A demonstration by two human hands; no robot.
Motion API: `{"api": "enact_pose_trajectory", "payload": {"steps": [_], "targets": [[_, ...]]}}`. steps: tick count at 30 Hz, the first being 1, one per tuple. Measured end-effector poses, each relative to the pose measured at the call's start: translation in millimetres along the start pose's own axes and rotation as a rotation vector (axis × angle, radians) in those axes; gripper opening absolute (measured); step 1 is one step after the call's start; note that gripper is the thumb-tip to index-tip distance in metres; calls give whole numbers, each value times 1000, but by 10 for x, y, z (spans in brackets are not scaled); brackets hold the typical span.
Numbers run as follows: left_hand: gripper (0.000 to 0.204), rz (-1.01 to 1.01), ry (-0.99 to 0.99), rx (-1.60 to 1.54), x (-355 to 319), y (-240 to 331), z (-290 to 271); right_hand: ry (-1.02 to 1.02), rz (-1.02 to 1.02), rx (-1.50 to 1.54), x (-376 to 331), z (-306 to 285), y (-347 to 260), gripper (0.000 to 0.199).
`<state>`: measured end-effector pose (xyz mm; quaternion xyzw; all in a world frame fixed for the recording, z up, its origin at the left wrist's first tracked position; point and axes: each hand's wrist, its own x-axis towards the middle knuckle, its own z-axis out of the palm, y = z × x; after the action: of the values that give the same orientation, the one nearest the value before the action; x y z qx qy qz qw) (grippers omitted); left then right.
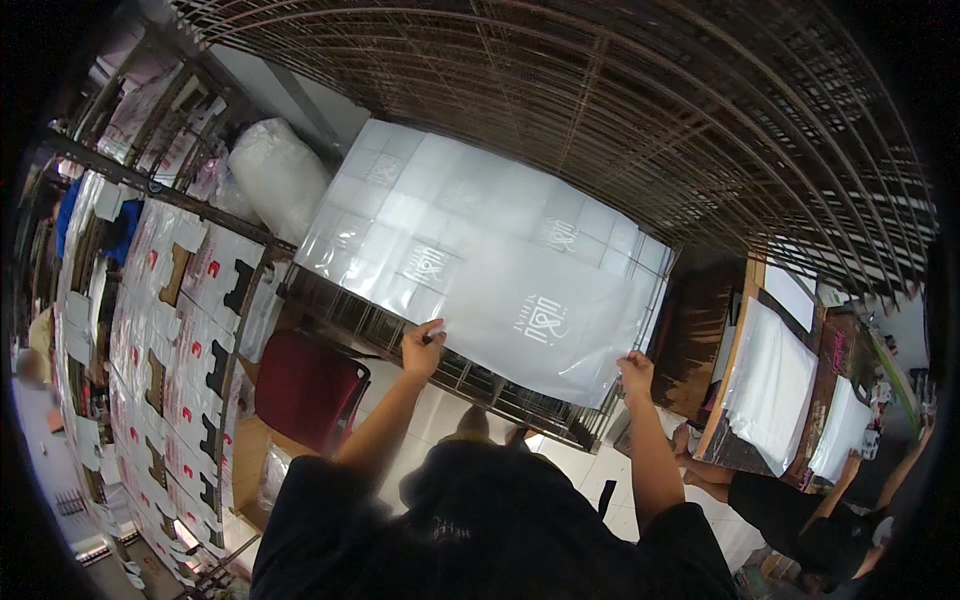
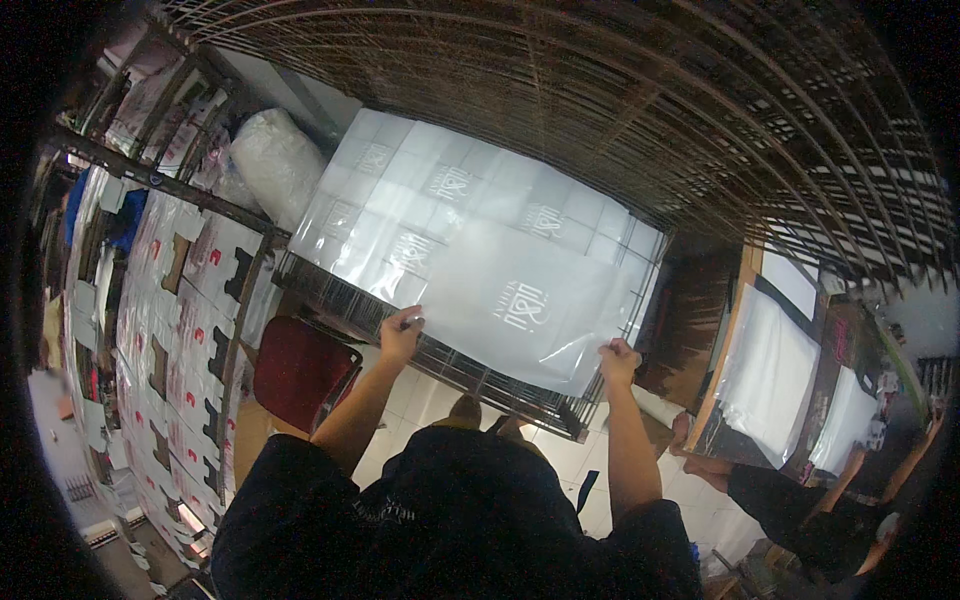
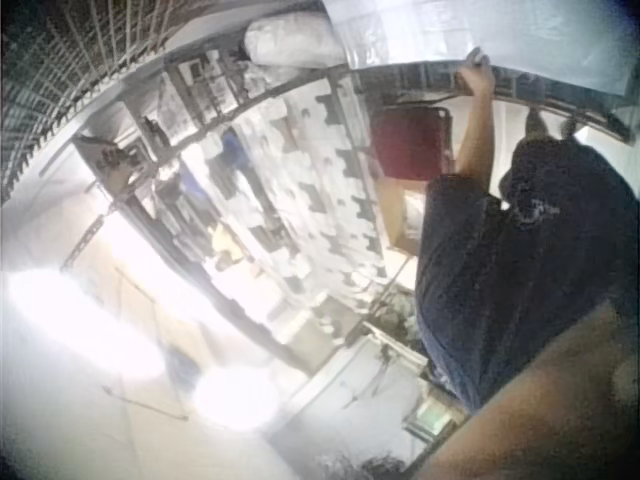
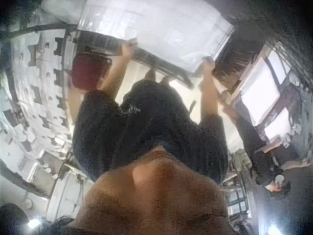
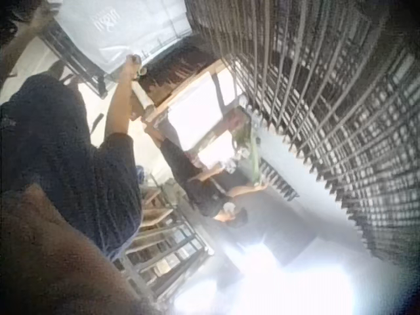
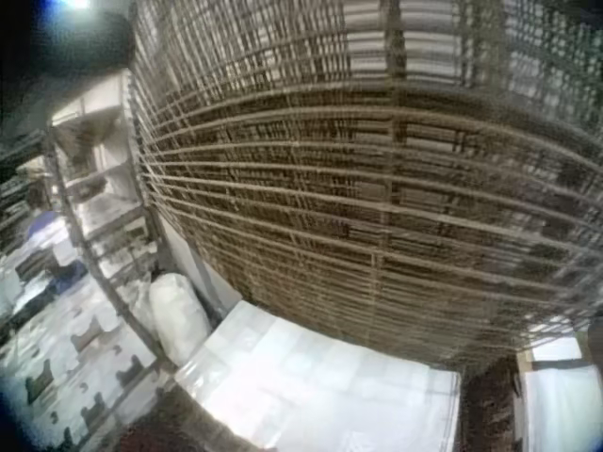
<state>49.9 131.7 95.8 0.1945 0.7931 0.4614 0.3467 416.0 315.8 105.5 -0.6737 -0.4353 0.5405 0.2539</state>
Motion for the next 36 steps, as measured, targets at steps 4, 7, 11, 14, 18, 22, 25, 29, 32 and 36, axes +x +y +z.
{"api": "enact_pose_trajectory", "payload": {"steps": [4, 7, 11, 14, 18, 22, 25, 29, 32, 36], "targets": [[25, 276, 56, 287, 365, -520, 155, 193, -29, -411, 603, 306, 921, 8], [23, 71, 45, 392, 514, -637, 235, 206, 124, -570, 632, 543, 852, 24], [21, -18, 32, 370, 635, -739, 260, 326, 100, -557, 940, 609, 1485, 26], [20, -38, 39, 332, 686, -751, 248, 349, 46, -506, 995, 655, 1507, 29], [20, -32, 44, 339, 722, -712, 238, 340, 161, -532, 976, 645, 1402, 29], [18, -42, 30, 363, 749, -717, 229, 343, 125, -530, 953, 657, 1413, 29], [17, -5, 64, 395, 779, -771, 226, 326, 119, -579, 877, 705, 1258, 29], [17, 26, 95, 453, 802, -795, 218, 317, 241, -519, 820, 764, 1085, 26], [18, 31, 98, 472, 797, -769, 200, 300, 101, -530, 878, 744, 1182, 29], [19, 12, 101, 478, 789, -685, 193, 307, 233, -452, 953, 731, 1251, 26]]}}
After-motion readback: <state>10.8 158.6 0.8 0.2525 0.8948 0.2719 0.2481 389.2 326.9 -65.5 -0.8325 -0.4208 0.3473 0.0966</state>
